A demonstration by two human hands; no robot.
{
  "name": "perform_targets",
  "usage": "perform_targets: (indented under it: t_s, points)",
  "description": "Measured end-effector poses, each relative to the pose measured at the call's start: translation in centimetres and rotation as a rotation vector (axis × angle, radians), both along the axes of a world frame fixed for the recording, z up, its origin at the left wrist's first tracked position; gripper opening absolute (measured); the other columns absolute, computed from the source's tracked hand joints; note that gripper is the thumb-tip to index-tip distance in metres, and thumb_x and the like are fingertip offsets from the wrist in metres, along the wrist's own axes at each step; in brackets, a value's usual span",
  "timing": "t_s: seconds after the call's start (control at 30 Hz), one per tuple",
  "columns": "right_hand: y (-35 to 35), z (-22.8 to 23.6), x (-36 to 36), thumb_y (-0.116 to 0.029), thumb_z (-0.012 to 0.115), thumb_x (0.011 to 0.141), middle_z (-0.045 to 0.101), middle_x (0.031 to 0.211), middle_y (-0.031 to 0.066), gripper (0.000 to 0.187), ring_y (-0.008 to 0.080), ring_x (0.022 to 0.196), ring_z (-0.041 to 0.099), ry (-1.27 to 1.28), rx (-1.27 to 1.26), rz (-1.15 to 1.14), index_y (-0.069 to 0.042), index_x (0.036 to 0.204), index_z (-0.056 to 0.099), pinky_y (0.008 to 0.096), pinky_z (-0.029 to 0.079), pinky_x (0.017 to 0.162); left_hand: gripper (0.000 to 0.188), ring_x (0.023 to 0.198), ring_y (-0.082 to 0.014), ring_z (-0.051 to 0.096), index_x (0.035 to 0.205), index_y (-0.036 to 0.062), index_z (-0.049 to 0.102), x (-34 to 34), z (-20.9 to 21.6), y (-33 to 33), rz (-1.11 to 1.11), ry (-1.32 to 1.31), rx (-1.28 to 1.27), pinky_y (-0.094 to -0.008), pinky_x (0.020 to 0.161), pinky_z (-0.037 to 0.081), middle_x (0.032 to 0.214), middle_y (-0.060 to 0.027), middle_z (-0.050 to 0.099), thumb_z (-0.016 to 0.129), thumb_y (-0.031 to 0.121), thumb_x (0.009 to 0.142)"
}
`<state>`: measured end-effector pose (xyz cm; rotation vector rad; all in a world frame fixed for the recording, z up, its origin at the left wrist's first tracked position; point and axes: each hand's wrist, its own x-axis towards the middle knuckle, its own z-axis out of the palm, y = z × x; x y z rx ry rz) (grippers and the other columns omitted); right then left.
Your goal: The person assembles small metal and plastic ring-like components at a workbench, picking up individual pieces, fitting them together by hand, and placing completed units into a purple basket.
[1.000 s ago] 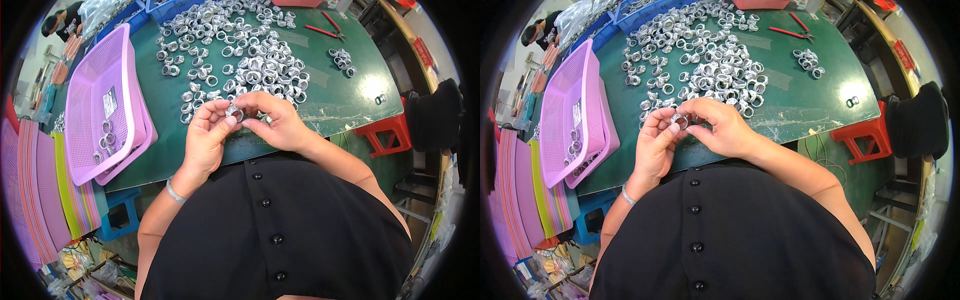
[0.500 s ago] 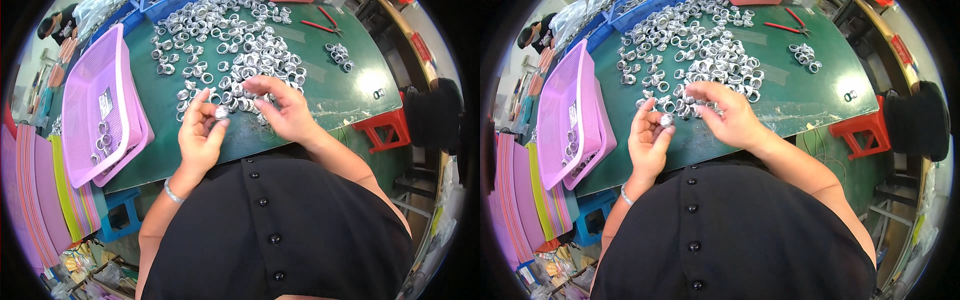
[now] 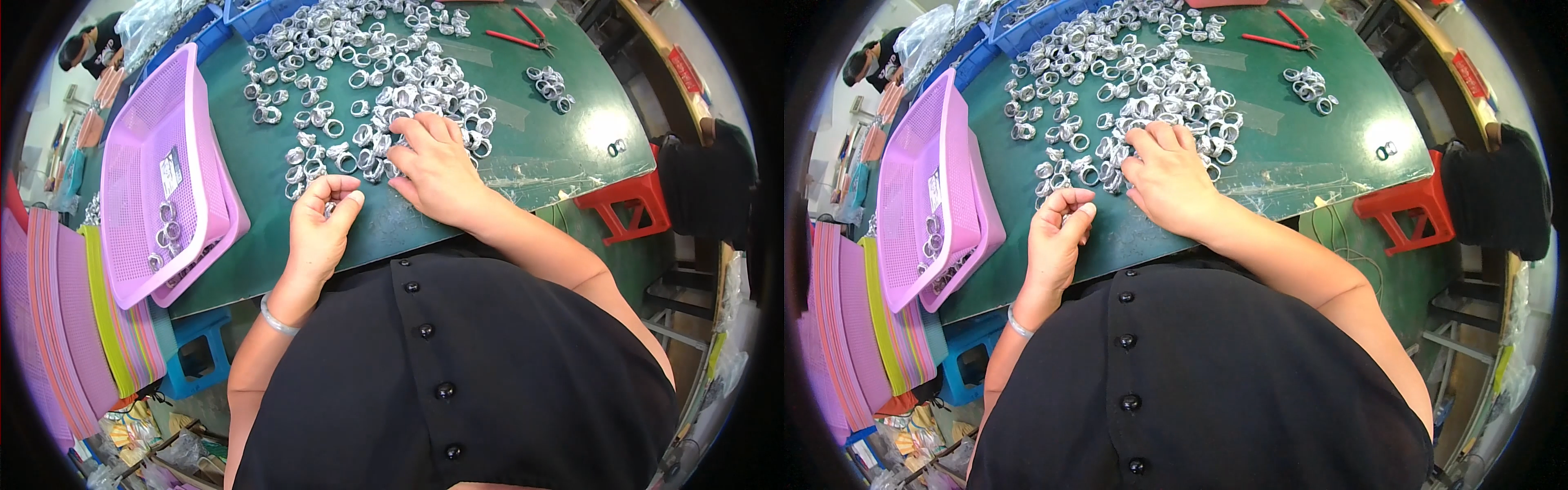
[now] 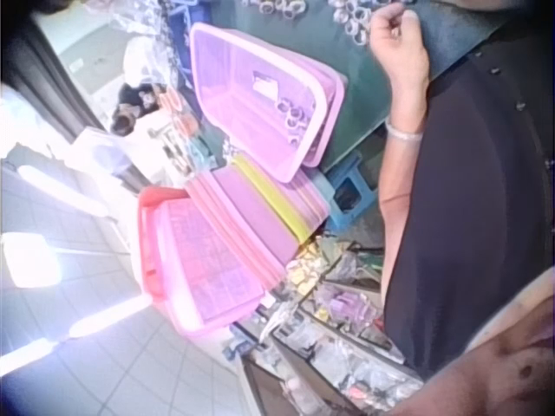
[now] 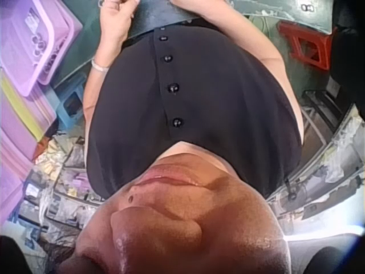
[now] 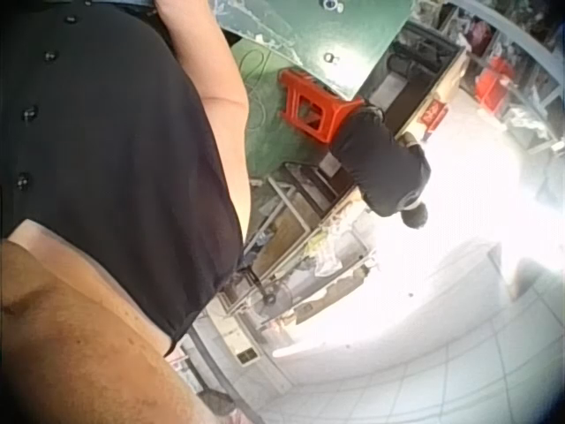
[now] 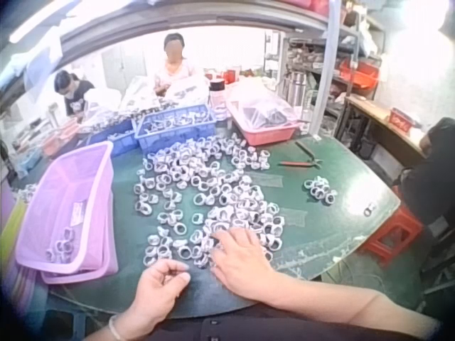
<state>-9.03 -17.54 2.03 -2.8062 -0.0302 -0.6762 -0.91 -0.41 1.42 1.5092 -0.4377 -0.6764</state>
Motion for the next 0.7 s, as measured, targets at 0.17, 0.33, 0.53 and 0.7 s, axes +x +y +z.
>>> perform_targets:
  t_s: [0.17, 0.33, 0.53, 0.7]
  points:
    - [-0.5, -0.2, -0.3, -0.013, 0.071, 0.061, 0.050, 0.112, 0.0068, 0.029, 0.0283, 0.108, 0.040, -0.051, 0.230, 0.065, -0.008, 0.086, 0.058, 0.0408, 0.031, 0.091, 0.017, 0.059, -0.0014, 0.041, 0.099, 0.0030, 0.057, -0.3, 0.3, -0.1, -0.018, -0.047, 0.037, -0.0156, 0.052, 0.033, 0.076, 0.0040, 0.051, 0.056, 0.006, 0.082]
    - [-0.5, 0.4, -0.5, -0.009, 0.071, 0.062, 0.052, 0.110, 0.0059, 0.028, 0.0266, 0.105, 0.044, -0.115, 0.412, 0.149, -0.008, 0.087, 0.058, 0.0376, 0.035, 0.089, 0.017, 0.056, -0.0033, 0.043, 0.095, 0.0045, 0.058, -0.4, 0.9, -0.4, -0.068, 0.273, -0.040, -0.0170, 0.048, 0.032, 0.073, 0.0022, 0.054, 0.052, 0.019, 0.088]
    - [0.4, 0.8, -0.6, -0.010, 0.071, 0.064, 0.055, 0.102, 0.0068, 0.024, 0.0259, 0.099, 0.047, -0.169, 0.557, 0.249, -0.007, 0.084, 0.059, 0.0354, 0.039, 0.084, 0.022, 0.053, -0.0044, 0.043, 0.083, 0.0047, 0.058, -0.3, 1.6, -0.7, -0.145, 0.479, -0.110, -0.0174, 0.046, 0.031, 0.067, 0.0011, 0.054, 0.049, 0.023, 0.090]
    - [0.4, 0.9, -0.8, -0.009, 0.071, 0.066, 0.056, 0.104, 0.0067, 0.028, 0.0233, 0.098, 0.051, -0.142, 0.540, 0.279, -0.007, 0.091, 0.059, 0.0339, 0.040, 0.084, 0.024, 0.051, -0.0068, 0.044, 0.081, 0.0046, 0.056, -0.1, 1.4, -0.5, -0.155, 0.614, -0.125, -0.0178, 0.044, 0.031, 0.066, -0.0015, 0.054, 0.048, 0.024, 0.090]
